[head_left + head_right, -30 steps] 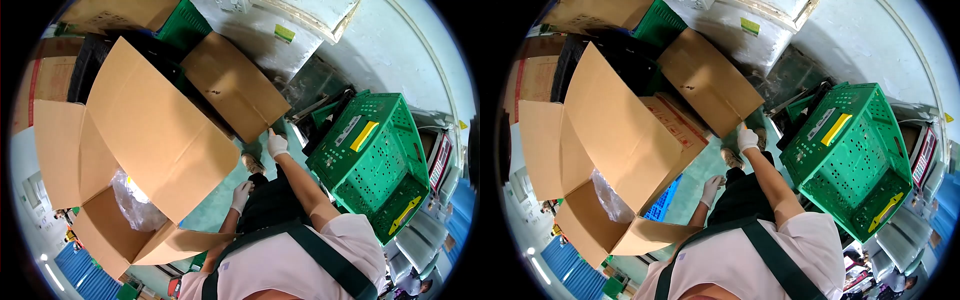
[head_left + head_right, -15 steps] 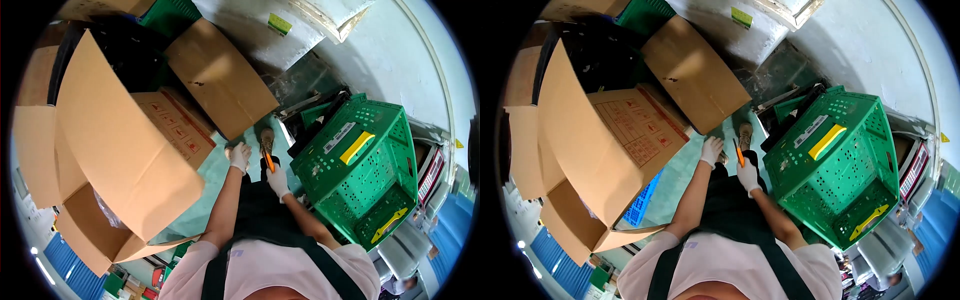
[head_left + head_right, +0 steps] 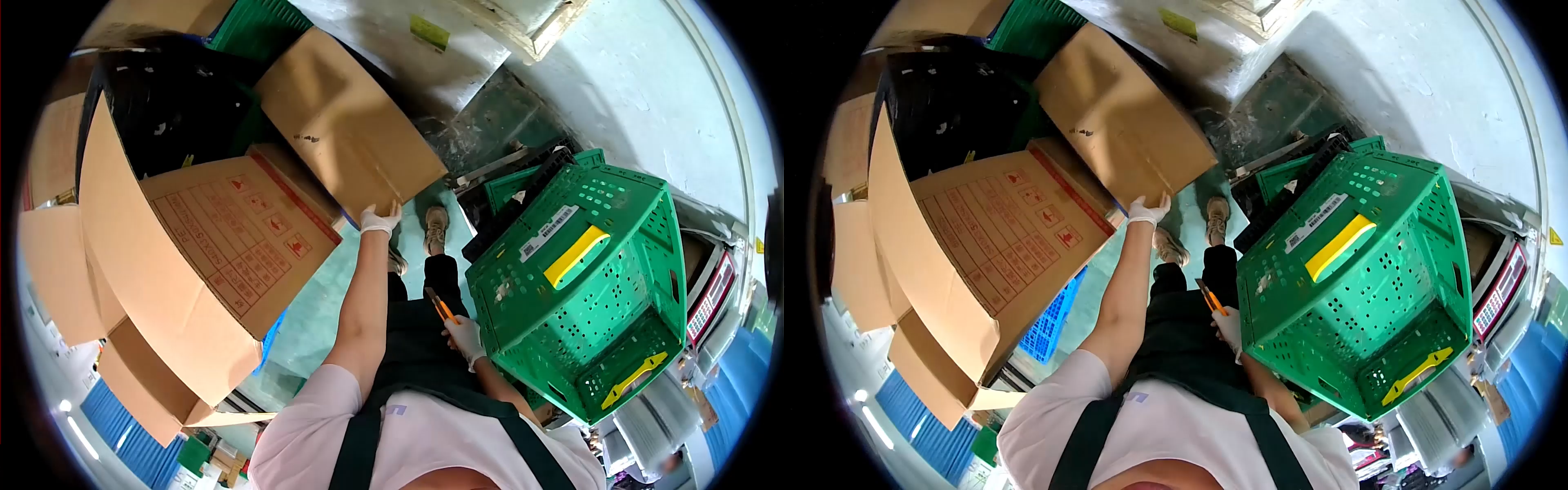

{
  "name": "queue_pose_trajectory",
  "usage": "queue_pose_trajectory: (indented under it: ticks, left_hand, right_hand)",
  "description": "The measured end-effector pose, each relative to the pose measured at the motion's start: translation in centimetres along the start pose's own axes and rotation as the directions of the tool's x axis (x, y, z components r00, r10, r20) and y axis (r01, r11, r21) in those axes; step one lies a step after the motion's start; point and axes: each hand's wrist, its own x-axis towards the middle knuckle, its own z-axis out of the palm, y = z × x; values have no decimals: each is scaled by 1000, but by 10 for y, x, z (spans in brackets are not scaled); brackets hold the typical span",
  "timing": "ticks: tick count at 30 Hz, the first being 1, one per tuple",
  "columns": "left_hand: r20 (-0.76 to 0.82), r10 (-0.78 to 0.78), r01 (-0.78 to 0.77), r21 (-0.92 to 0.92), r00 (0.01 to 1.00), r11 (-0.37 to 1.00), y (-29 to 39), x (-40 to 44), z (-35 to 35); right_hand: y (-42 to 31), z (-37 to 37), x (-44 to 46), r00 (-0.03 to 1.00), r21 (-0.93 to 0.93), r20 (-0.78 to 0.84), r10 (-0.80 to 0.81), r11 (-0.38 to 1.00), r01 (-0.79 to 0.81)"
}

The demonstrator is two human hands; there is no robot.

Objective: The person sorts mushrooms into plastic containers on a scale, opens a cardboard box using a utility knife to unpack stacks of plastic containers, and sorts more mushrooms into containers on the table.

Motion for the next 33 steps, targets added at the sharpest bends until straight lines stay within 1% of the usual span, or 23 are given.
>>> queue_pose_trajectory:
  ticks: [2, 4, 5, 6, 7, 8, 9, 10, 11, 12, 13, 14, 15, 17, 18, 19, 21, 23, 24, 27, 29, 31, 33]
  left_hand:
    - [-52, 8, -3, 87, 999, 996, -3, -3, 5]
    - [-104, 16, 1, 166, 994, 986, -8, 2, 4]
    - [22, 241, -198, 644, 970, 739, -12, 13, -3]
    - [242, 360, -343, 906, 901, 250, -18, 8, -6]
    - [241, 360, -343, 905, 901, 251, -24, 3, -10]
    - [612, 492, -459, 791, 619, -405, -35, -29, -6]
    - [909, 297, -251, 372, 293, -893, -40, -47, -5]
    - [983, 17, -226, 59, 185, -972, -33, -37, -8]
    - [983, 20, -227, 62, 184, -972, -23, -30, -9]
    - [942, -234, -138, -205, 242, -969, -13, -25, -8]
    - [829, -459, -67, -463, 319, -884, -4, -20, -7]
    - [777, -521, -43, -543, 353, -839, 1, -23, -4]
    - [776, -519, -42, -542, 357, -839, 3, -28, 2]
    - [660, -556, -24, -633, 504, -773, 8, -37, 8]
    - [680, -580, -13, -644, 448, -765, 6, -35, 9]
    - [678, -581, -9, -647, 450, -762, 3, -36, 13]
    - [585, -601, 56, -740, 545, -670, -7, -40, 27]
    - [591, -637, 65, -756, 495, -651, -11, -36, 35]
    - [570, -633, 51, -763, 523, -644, -14, -39, 40]
    - [518, -644, 16, -785, 563, -619, -16, -38, 45]
    - [491, -660, -2, -801, 569, -598, -18, -38, 49]
    - [360, -650, -28, -862, 669, -506, -18, -45, 50]
    - [330, -655, -56, -867, 679, -495, -12, -45, 41]
  right_hand:
    - [-1, 1, -5, 1000, -55, -7, -6, 998, 5]
    - [-4, 4, -11, 993, -233, -82, -83, 971, 62]
    - [3, 5, -8, 993, -233, -84, -83, 971, 61]
    - [15, 6, -3, 980, -235, -103, -172, 961, 144]
    - [26, 7, 4, 958, -238, -121, -260, 945, 226]
    - [33, 7, 8, 958, -240, -122, -260, 944, 226]
    - [38, 8, 12, 954, -289, -142, -264, 933, 215]
    - [43, 7, 17, 949, -338, -162, -271, 919, 204]
    - [41, 6, 18, 949, -341, -161, -272, 917, 206]
    - [39, 5, 17, 958, -325, -160, -239, 929, 178]
    - [36, 5, 16, 966, -309, -159, -206, 939, 149]
    - [29, 4, 14, 966, -312, -156, -205, 938, 149]
    - [21, 4, 11, 976, -302, -150, -156, 947, 105]
    - [14, 5, 3, 986, -290, -137, -96, 955, 53]
    - [11, 5, 1, 988, -247, -127, -83, 968, 50]
    - [10, 7, 1, 991, -200, -117, -70, 979, 45]
    - [9, 7, 1, 992, -232, -98, -78, 971, 54]
    - [9, 9, 0, 995, -152, -87, -50, 988, 36]
    - [9, 7, 0, 994, -153, -91, -58, 987, 43]
    - [12, 7, -4, 990, 157, 108, 94, 982, -110]
    - [10, 7, -8, 986, 140, 118, 117, 981, -133]
    - [8, 6, -13, 985, 23, 167, 40, 999, -45]
    - [7, 5, -19, 986, -20, 168, 6, 1000, -3]
